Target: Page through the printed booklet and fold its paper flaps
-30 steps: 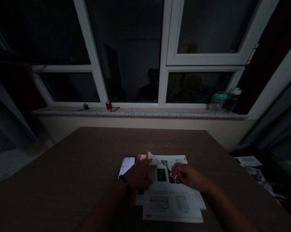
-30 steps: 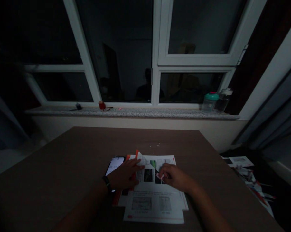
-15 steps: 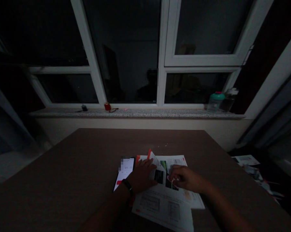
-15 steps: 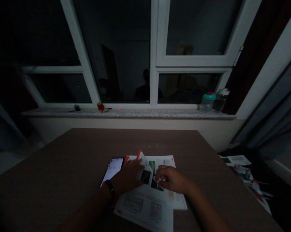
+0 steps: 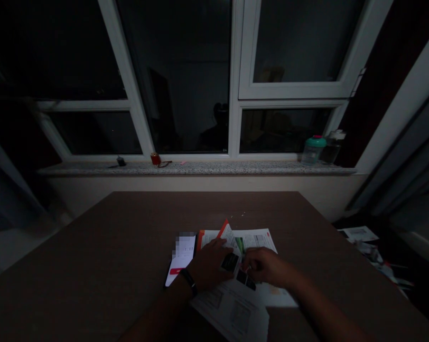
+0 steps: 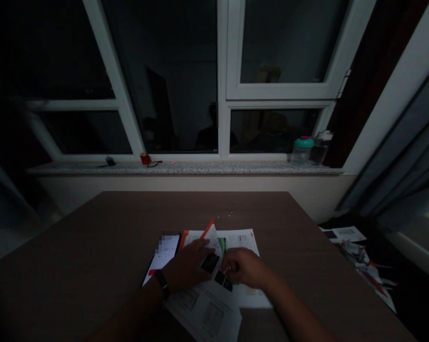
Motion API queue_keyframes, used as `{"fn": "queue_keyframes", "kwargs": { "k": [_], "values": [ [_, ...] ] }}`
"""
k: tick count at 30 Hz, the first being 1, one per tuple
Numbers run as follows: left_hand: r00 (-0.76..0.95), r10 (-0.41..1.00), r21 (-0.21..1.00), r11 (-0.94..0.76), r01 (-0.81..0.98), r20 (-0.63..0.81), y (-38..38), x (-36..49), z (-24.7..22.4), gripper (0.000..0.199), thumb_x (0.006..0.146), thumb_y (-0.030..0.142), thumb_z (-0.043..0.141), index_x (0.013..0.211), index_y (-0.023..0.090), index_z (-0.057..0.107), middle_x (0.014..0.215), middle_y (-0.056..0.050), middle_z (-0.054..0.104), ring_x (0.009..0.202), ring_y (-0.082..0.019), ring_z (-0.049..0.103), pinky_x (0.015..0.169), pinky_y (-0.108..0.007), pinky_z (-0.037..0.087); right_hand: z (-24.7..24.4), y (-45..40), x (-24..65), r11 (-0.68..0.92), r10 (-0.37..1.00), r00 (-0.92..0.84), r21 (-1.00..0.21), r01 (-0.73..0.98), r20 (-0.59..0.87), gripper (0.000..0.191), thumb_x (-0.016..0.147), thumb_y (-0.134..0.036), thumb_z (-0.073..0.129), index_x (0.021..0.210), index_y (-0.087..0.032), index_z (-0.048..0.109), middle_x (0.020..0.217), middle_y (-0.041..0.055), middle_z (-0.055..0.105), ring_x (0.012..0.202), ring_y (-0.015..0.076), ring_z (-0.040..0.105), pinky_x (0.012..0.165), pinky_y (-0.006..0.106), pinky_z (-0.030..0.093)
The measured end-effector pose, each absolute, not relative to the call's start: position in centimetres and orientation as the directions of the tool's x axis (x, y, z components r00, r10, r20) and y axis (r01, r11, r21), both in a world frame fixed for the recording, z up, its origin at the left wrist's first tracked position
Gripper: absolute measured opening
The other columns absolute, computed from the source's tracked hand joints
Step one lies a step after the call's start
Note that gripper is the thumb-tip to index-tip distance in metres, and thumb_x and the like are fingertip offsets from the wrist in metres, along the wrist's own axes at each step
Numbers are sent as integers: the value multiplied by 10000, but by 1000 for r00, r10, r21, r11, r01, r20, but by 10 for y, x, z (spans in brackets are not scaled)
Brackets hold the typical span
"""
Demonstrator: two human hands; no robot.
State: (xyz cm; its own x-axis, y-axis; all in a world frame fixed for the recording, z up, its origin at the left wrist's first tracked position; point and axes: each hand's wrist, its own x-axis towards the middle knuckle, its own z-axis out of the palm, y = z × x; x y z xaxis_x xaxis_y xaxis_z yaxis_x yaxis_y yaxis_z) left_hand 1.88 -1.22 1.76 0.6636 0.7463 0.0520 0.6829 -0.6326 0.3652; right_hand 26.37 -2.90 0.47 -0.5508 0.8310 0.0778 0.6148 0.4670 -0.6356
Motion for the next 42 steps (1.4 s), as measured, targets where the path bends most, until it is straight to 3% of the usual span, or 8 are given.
{"fn": "queue_keyframes", "kwargs": {
  "k": [8,13,17,22,34,38,42],
  "values": [
    [671,740,400,-628,668,42,-11,18,19,685,731,428,780,1336,254,509,1478,-118,379,1367,-351,328,1098,-511,316,1,-13,263,406,904,-404,-581,705,141,231,720,-102,615,898,-220,702,741,-17,581,697,143,533,641,224,372],
    [694,720,402,-642,653,23,-13,18,22,682,742,399,764,1351,244,500,1493,-119,363,1378,-339,318,1115,-491,303,0,-15,269,539,819,-532,-607,584,215,236,718,-59,581,873,-202,688,756,-18,567,715,135,550,665,219,393],
    [729,683,410,-680,608,51,-14,19,20,584,760,311,725,1305,247,528,1493,-98,373,1377,-308,333,1120,-450,311,2,-25,269,553,774,-615,-637,537,152,270,669,-29,576,849,-198,685,796,-15,596,678,117,554,595,193,378],
    [764,637,414,-726,549,102,-15,21,18,481,755,337,740,1195,252,567,1453,-80,425,1354,-299,363,1114,-441,317,7,-34,259,606,711,-689,-619,500,140,245,636,-62,626,826,-202,693,754,-21,605,693,129,559,615,200,386],
    [760,646,449,-702,553,74,-12,20,18,578,701,348,814,1205,233,554,1467,-94,400,1360,-311,345,1108,-423,322,4,-18,255,409,905,-401,-543,734,140,199,708,-143,619,870,-228,699,676,-30,574,693,150,540,647,231,343],
    [766,639,439,-712,549,78,-10,18,14,654,712,370,799,1285,248,509,1479,-84,388,1363,-311,339,1110,-433,316,-2,-13,258,360,930,-330,-566,742,160,162,730,-164,623,868,-217,690,658,-26,555,700,159,535,638,230,349],
    [775,628,403,-728,555,67,-12,18,19,717,715,388,791,1343,260,467,1467,-90,400,1343,-327,359,1096,-452,318,-4,-14,259,405,909,-376,-599,691,182,189,690,-100,607,836,-197,677,656,-36,532,664,139,520,626,220,359]
  ]
}}
